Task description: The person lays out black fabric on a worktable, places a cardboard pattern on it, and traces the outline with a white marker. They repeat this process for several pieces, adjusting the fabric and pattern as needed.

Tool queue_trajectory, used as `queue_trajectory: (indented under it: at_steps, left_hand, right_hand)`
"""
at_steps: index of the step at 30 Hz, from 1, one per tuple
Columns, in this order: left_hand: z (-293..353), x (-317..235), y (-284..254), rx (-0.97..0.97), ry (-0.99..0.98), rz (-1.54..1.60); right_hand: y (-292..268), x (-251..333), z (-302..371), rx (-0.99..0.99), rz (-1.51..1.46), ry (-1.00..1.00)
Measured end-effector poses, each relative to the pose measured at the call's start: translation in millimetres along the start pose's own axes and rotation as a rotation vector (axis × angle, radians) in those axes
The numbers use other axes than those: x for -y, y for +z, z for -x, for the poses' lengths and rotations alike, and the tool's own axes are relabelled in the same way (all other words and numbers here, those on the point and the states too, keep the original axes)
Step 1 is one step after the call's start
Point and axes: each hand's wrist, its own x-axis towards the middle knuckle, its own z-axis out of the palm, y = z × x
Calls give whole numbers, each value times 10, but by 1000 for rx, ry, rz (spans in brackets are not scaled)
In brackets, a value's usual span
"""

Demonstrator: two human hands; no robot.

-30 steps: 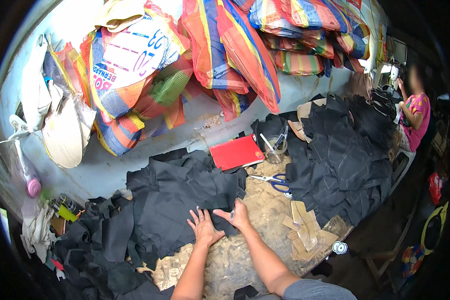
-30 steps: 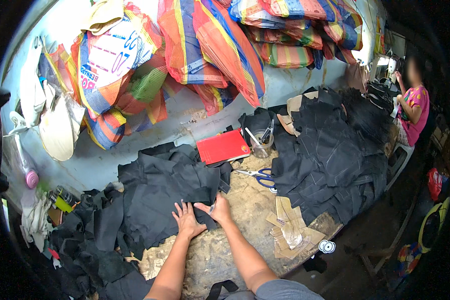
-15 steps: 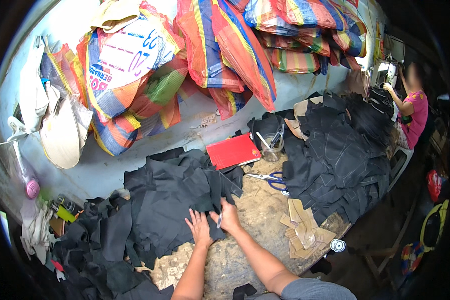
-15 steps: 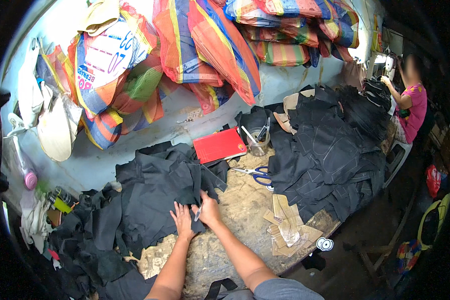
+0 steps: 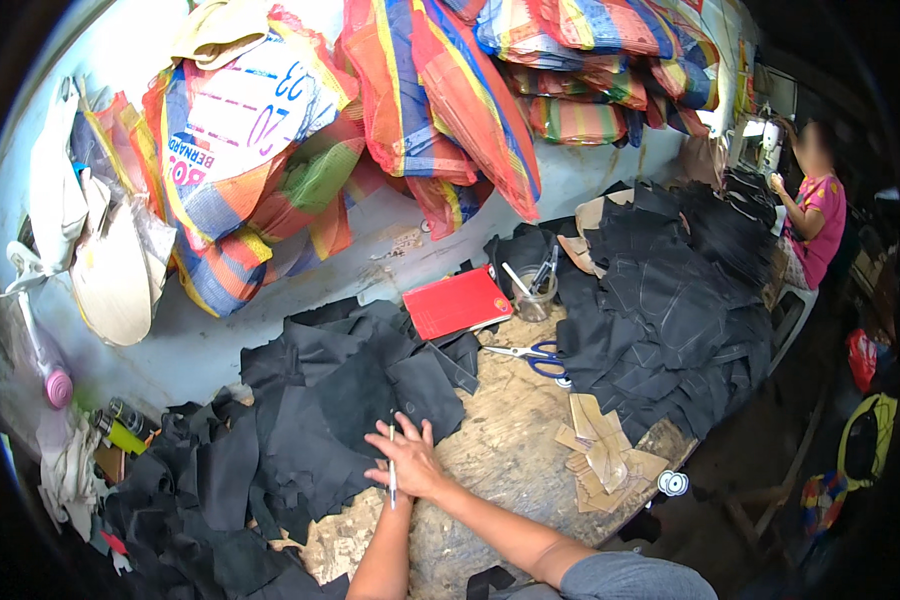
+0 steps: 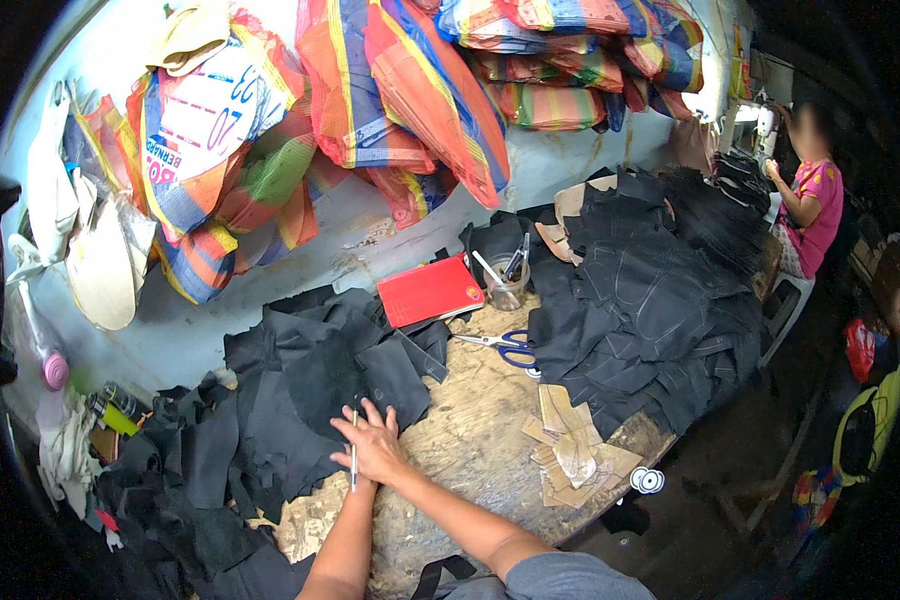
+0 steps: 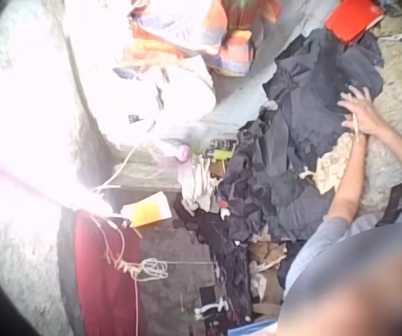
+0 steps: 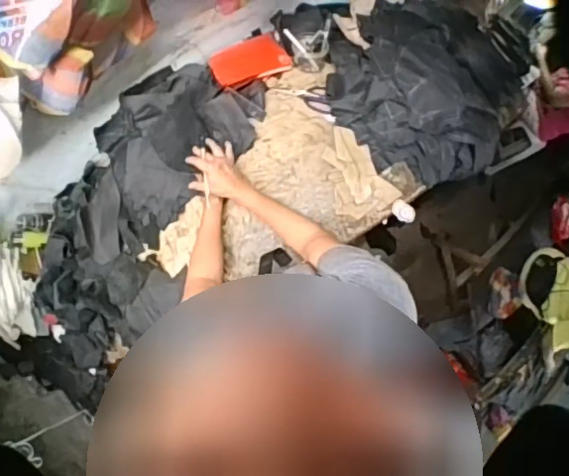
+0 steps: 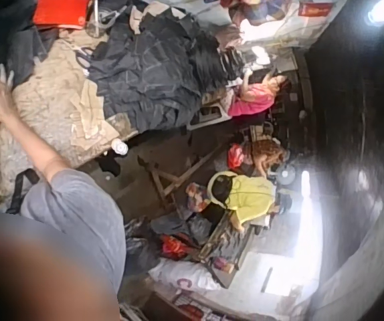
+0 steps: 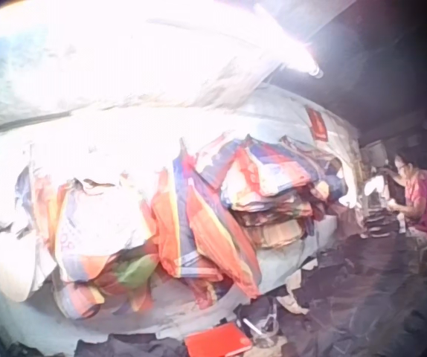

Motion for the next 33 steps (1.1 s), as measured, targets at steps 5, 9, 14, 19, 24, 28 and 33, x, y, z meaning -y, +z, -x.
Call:
queue_trajectory:
  at_steps: [5,9,14,19,24,28,33]
  left_hand:
    - [92,74,285,-27,80,113]
    - [115,5,376,-27,102,133]
    - [122,22,227,-61,27,234]
    - [89,86,216,-94,68,324]
    - [-46,68,536,-67,79,942]
    - [-81,56,584,-18,47,922]
    - [-78,103,453,10,32,937]
  right_hand:
    - [56,41,20,105,34,-65]
    - [108,62,34,65,70,-95]
    - [199,147,29,21,144,-64]
    - [264,347,-29,97,255,118]
    - [234,134,-133,-37,-20,46]
    - [293,-123,-148,-61,-257,21]
    - [301,-391,-169,-68,-381,-126]
